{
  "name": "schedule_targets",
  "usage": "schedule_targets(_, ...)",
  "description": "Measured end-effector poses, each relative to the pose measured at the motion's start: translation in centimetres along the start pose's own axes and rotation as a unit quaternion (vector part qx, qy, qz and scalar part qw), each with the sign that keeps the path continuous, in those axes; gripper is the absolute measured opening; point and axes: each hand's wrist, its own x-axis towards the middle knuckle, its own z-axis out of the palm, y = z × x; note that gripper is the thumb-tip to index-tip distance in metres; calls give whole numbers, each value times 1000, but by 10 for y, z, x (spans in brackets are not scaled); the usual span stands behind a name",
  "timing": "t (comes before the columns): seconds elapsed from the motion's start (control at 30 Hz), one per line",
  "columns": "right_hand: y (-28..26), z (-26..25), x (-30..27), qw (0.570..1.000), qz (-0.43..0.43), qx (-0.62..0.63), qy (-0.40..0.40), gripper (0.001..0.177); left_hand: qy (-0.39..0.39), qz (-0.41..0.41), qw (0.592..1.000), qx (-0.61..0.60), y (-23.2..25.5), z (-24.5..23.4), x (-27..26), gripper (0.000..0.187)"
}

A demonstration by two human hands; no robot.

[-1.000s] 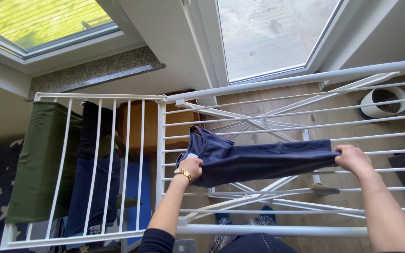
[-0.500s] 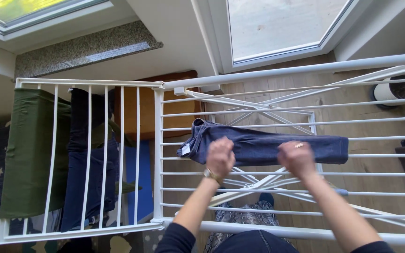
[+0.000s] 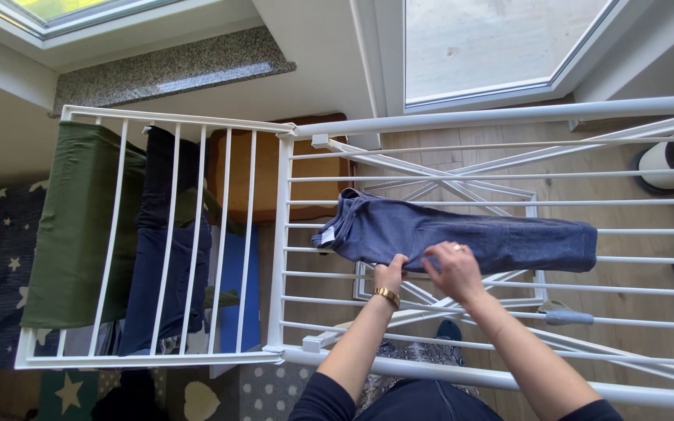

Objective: The person removes several garments from a white indoor drying rack, folds each item by hand, and stacks them on a nearby bed. Items include a gray shirt, a blue towel, a dark blue shirt, and a black shirt. The person handles each piece individually, smoothing and folding before placing it on the growing stack.

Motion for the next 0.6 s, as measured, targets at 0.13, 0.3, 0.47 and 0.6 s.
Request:
schedule_targets(0.13, 5, -56, 34, 997, 55, 22, 49, 26, -68, 181, 980, -46, 63, -22, -76, 50)
schedule_targets(0.3, -11, -113, 71, 957, 179, 221, -60, 61, -253, 197, 893, -315, 140, -31, -146, 72)
schedule_targets(0.47, -58, -152, 93, 847, 241, 464, -97, 60, -314, 399, 820, -263, 201, -63, -185, 38)
schedule_targets(0.6, -85, -163, 96, 642, 207, 735, -74, 77, -435, 135, 787, -415, 274, -74, -295, 51)
